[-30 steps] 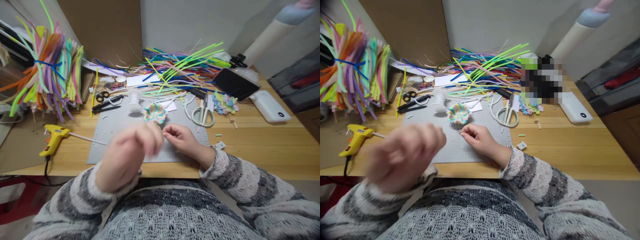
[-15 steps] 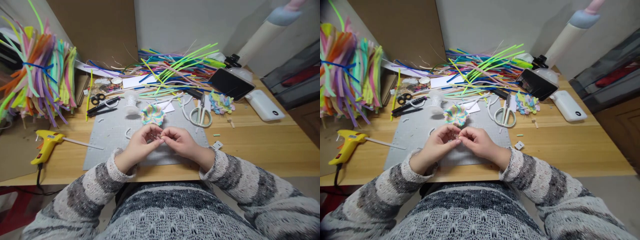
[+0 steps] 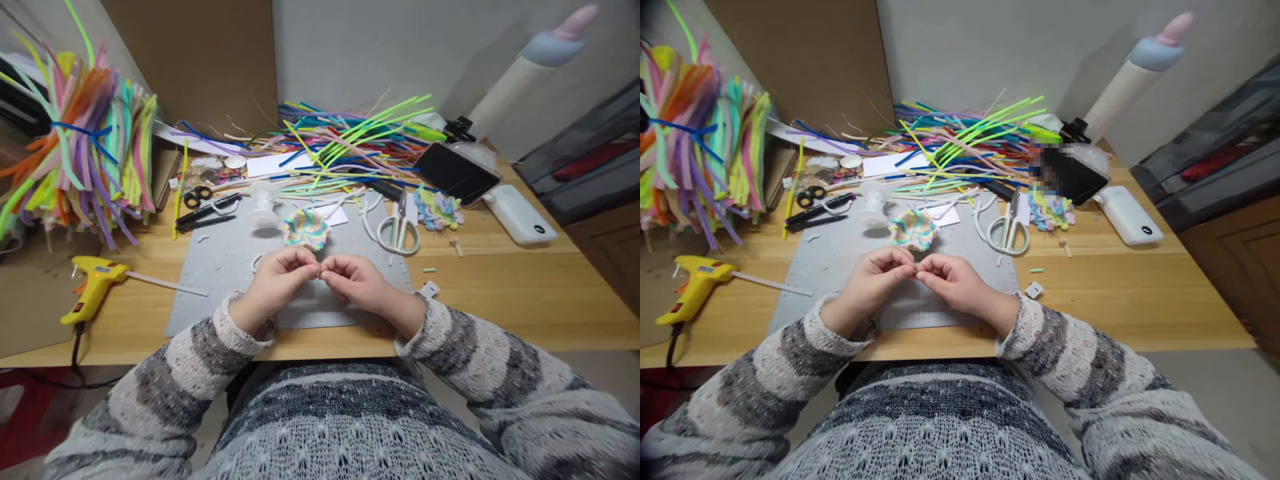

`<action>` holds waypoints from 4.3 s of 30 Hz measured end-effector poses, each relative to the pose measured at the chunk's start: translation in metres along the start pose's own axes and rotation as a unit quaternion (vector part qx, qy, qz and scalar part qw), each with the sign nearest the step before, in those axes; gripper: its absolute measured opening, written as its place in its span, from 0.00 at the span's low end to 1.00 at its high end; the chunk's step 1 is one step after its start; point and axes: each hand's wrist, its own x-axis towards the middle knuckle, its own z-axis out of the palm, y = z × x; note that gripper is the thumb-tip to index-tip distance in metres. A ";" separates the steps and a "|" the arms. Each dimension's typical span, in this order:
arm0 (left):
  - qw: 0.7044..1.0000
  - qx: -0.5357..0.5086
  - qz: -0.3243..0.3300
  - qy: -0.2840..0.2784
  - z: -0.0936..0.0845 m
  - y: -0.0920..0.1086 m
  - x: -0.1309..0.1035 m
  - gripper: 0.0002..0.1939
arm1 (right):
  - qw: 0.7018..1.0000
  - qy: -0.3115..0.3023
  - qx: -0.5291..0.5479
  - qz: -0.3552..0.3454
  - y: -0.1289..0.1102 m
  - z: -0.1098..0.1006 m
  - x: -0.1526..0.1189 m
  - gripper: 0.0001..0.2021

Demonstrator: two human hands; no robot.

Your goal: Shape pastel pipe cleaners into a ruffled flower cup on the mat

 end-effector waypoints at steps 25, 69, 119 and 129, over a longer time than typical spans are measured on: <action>0.994 -0.064 -0.074 0.046 0.000 -0.007 0.003 0.08 | 0.918 0.095 -0.322 -0.212 -0.004 -0.005 -0.005 0.06; 0.935 -0.033 -0.307 -0.177 -0.016 0.004 0.003 0.08 | 0.842 -0.086 -0.460 -0.267 -0.018 -0.017 -0.004 0.11; 0.922 0.359 0.144 0.031 -0.003 0.009 -0.006 0.05 | 0.936 0.148 -0.292 -0.128 -0.013 -0.009 -0.006 0.06; 0.911 0.374 0.159 0.061 0.002 0.004 -0.007 0.02 | 0.927 0.196 -0.296 -0.118 -0.010 -0.003 -0.005 0.04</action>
